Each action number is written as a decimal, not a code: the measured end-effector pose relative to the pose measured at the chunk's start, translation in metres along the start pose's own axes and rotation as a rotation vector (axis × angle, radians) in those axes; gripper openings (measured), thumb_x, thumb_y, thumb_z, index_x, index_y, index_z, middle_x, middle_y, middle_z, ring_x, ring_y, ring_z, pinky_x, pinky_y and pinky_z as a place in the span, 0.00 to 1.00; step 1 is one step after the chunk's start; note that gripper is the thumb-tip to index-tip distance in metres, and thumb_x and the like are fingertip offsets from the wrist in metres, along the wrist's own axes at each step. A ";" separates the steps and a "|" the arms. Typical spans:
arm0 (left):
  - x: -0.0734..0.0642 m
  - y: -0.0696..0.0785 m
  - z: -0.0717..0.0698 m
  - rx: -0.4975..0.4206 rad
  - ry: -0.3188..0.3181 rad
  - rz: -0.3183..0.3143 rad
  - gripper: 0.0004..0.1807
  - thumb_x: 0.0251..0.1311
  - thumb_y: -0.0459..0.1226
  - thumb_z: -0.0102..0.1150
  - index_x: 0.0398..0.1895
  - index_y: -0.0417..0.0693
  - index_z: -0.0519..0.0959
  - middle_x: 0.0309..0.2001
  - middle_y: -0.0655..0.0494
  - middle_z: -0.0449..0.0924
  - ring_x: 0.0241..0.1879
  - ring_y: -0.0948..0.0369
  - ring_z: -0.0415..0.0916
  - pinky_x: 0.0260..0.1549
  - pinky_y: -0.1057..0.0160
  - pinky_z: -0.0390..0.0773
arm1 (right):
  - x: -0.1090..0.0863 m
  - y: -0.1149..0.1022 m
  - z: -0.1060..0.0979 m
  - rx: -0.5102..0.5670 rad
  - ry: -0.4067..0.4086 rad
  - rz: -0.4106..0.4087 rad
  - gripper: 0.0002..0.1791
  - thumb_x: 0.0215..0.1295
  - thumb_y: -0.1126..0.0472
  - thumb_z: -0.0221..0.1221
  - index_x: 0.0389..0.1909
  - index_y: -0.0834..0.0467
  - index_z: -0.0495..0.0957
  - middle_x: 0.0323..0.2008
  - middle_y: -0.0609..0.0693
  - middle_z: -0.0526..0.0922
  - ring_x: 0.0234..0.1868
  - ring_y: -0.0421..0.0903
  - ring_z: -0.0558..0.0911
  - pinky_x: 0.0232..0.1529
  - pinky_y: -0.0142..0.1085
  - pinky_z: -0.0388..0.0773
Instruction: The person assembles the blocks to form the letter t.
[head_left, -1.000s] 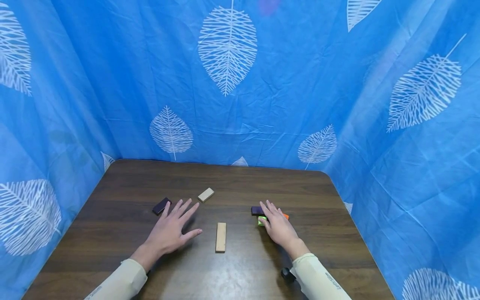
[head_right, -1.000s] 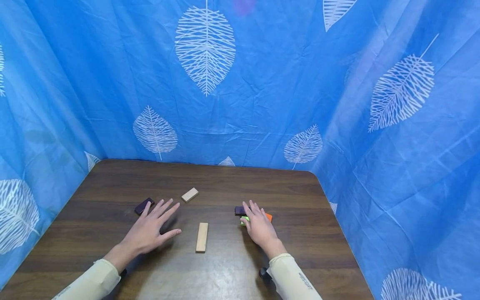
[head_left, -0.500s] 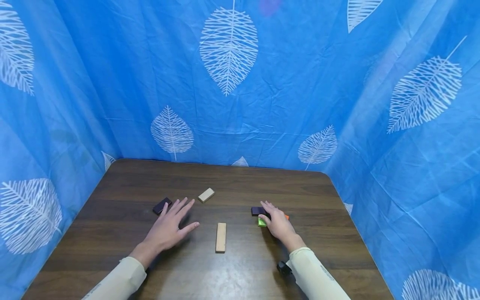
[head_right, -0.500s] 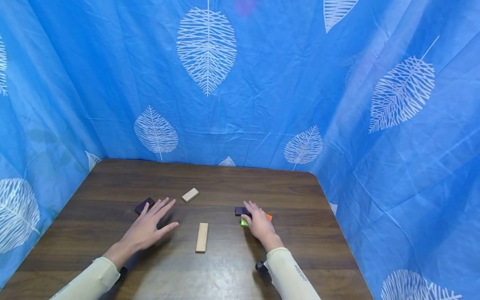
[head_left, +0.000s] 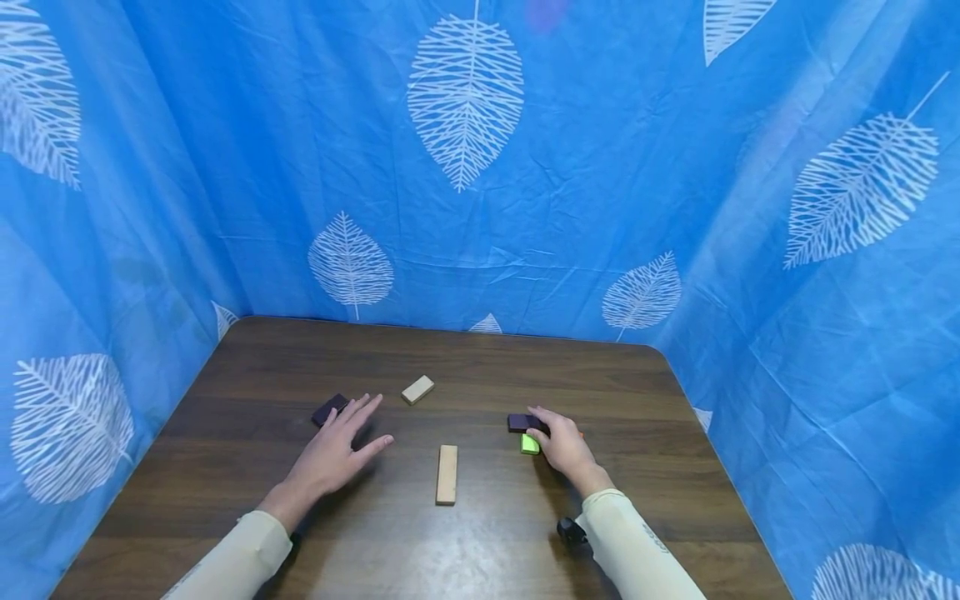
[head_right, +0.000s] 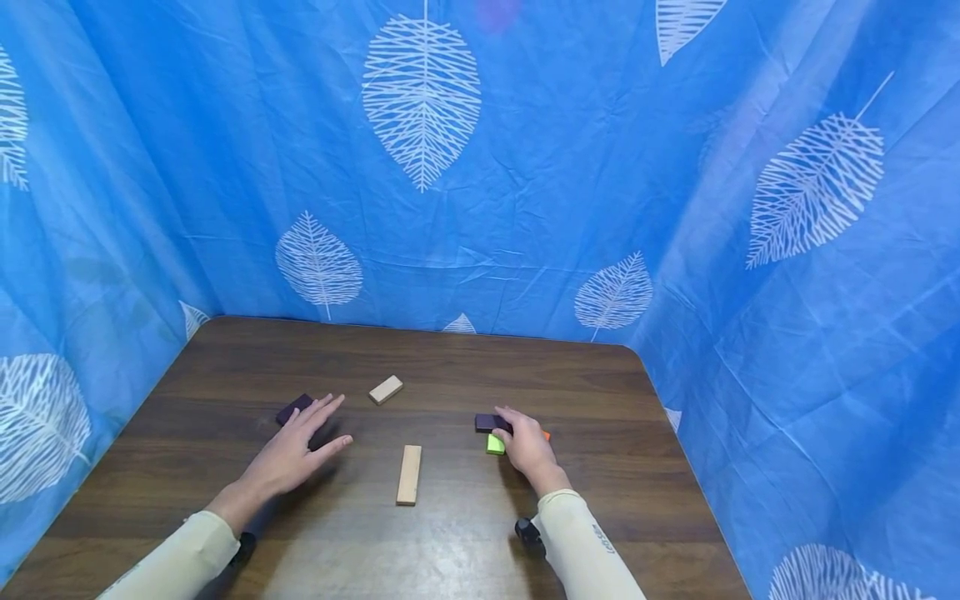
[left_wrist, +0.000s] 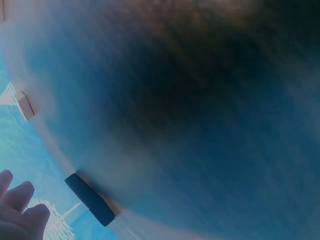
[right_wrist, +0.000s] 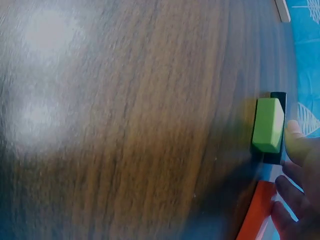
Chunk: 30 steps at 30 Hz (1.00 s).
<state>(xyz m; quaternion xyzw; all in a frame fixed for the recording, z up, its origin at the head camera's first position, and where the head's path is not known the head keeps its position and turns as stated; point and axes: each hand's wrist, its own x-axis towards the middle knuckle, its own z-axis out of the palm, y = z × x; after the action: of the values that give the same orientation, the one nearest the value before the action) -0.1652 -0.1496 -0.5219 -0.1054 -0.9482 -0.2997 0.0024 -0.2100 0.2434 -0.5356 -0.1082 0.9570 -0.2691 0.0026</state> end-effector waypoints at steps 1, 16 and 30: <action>0.000 -0.001 0.000 -0.011 -0.002 -0.011 0.42 0.68 0.58 0.58 0.78 0.51 0.59 0.75 0.39 0.57 0.74 0.38 0.52 0.68 0.36 0.47 | 0.000 0.001 0.000 -0.005 0.000 0.003 0.23 0.69 0.64 0.63 0.64 0.63 0.77 0.62 0.64 0.76 0.64 0.63 0.74 0.63 0.55 0.68; 0.008 -0.025 -0.006 -0.134 0.125 -0.107 0.39 0.66 0.51 0.65 0.76 0.50 0.64 0.72 0.38 0.63 0.71 0.39 0.58 0.63 0.34 0.59 | 0.002 0.001 0.005 -0.001 0.057 0.031 0.17 0.70 0.61 0.63 0.57 0.62 0.82 0.59 0.63 0.80 0.62 0.63 0.76 0.62 0.55 0.68; 0.012 -0.047 -0.016 -0.165 0.201 -0.178 0.35 0.64 0.45 0.68 0.72 0.46 0.69 0.68 0.34 0.67 0.66 0.36 0.63 0.60 0.34 0.63 | 0.006 -0.003 0.013 0.004 0.122 0.150 0.15 0.67 0.56 0.66 0.52 0.56 0.85 0.52 0.61 0.84 0.56 0.62 0.80 0.56 0.55 0.74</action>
<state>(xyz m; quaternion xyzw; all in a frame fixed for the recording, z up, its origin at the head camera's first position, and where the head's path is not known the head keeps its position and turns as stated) -0.1877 -0.1933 -0.5344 0.0097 -0.9209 -0.3847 0.0621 -0.2145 0.2334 -0.5450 -0.0198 0.9603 -0.2760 -0.0352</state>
